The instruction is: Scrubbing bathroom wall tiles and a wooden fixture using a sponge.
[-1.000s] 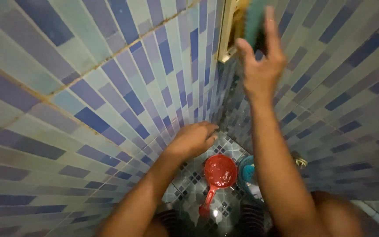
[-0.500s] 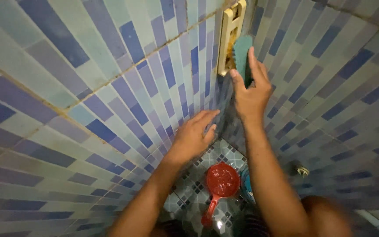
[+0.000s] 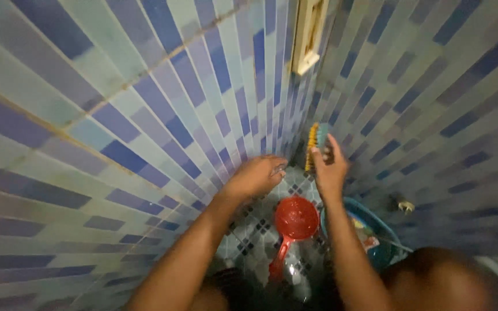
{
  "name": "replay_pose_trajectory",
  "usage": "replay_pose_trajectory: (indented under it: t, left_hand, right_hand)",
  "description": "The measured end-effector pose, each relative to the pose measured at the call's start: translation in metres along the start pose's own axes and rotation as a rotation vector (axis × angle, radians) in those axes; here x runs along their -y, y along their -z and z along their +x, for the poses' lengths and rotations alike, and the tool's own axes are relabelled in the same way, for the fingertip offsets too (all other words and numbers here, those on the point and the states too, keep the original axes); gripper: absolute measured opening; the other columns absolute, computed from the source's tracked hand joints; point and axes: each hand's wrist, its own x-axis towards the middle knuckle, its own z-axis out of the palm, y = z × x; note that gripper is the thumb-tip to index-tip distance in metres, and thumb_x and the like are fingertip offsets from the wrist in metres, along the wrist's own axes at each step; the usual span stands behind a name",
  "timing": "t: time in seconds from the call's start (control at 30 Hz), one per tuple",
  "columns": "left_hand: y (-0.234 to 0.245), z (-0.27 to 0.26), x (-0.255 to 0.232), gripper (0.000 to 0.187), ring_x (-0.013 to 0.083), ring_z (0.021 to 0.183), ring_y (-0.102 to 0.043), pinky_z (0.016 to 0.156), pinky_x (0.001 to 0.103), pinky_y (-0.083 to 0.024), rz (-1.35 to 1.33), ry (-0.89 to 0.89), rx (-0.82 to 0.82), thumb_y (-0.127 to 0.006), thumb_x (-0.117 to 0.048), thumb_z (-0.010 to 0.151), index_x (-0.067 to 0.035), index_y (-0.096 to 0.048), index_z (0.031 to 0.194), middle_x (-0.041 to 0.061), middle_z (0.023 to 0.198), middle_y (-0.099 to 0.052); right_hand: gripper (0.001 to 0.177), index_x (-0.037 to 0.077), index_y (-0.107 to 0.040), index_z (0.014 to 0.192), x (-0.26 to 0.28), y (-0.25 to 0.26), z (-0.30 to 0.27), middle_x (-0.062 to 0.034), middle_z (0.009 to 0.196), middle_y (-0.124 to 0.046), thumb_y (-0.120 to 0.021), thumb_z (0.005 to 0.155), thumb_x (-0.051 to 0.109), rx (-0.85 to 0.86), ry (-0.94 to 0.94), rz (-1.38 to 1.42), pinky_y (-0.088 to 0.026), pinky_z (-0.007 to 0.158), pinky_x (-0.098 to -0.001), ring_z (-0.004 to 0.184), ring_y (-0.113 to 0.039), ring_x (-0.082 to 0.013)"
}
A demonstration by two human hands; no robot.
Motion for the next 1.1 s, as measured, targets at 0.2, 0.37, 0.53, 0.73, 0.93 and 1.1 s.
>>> replay_pose_trajectory:
  t: [0.2,0.37,0.53,0.73,0.93,1.1]
  left_hand:
    - [-0.051,0.007,0.035,0.037,0.0406,0.107,-0.071,0.085,0.051,-0.054,0.221,0.242,0.302,-0.06,-0.034,0.094,-0.004,-0.074,0.111,0.02,0.105,-0.075]
    - [-0.087,-0.001,0.066,0.038,0.0372,0.107,-0.071,0.09,0.051,-0.055,0.311,0.198,0.397,-0.056,-0.039,0.094,-0.012,-0.072,0.117,0.015,0.11,-0.073]
    - [-0.086,-0.03,0.048,0.041,0.0425,0.108,-0.068,0.091,0.051,-0.055,0.138,0.258,0.463,-0.051,-0.03,0.095,-0.006,-0.071,0.122,0.021,0.115,-0.072]
    - [-0.084,-0.047,0.035,0.035,0.044,0.107,-0.069,0.086,0.054,-0.057,0.15,0.215,0.485,-0.051,-0.025,0.097,-0.006,-0.072,0.117,0.023,0.113,-0.072]
    - [-0.091,-0.059,0.065,0.04,0.0394,0.103,-0.071,0.083,0.052,-0.058,0.232,0.221,0.455,-0.054,-0.026,0.098,-0.003,-0.067,0.128,0.022,0.113,-0.073]
    - [-0.053,-0.089,0.049,0.051,0.0448,0.112,-0.067,0.091,0.058,-0.055,0.246,0.245,0.417,-0.052,-0.028,0.099,0.0,-0.058,0.14,0.026,0.128,-0.067]
  right_hand:
    - [0.073,0.012,-0.067,0.139,-0.102,0.017,-0.004,-0.0275,0.109,-0.074,-0.088,0.07,0.026,0.639,-0.358,-0.335,-0.055,0.081,-0.0512,0.1,-0.073,-0.0407]
    - [0.044,0.015,-0.081,0.11,-0.162,0.01,-0.037,-0.0126,0.11,-0.078,-0.082,0.072,0.038,0.961,-0.431,-0.748,-0.055,0.095,-0.0479,0.113,-0.07,-0.0359]
    - [0.062,0.008,-0.077,0.117,-0.228,-0.003,-0.07,-0.0219,0.115,-0.075,-0.08,0.071,0.049,1.063,-0.402,-0.704,-0.05,0.101,-0.0525,0.12,-0.065,-0.043]
    - [0.068,0.007,-0.075,0.121,-0.346,-0.024,-0.098,-0.0164,0.121,-0.074,-0.055,0.088,0.063,1.058,-0.138,-1.03,-0.045,0.112,-0.0423,0.128,-0.063,-0.032]
    - [0.052,0.009,-0.072,0.125,-0.326,-0.018,-0.116,-0.0151,0.127,-0.072,-0.072,0.081,0.037,0.899,-0.05,-0.871,-0.041,0.116,-0.0419,0.132,-0.059,-0.0322]
    - [0.07,0.016,-0.078,0.117,-0.206,-0.006,-0.082,-0.0135,0.123,-0.075,-0.075,0.067,0.065,0.967,-0.34,-0.757,-0.05,0.103,-0.0481,0.124,-0.065,-0.0325]
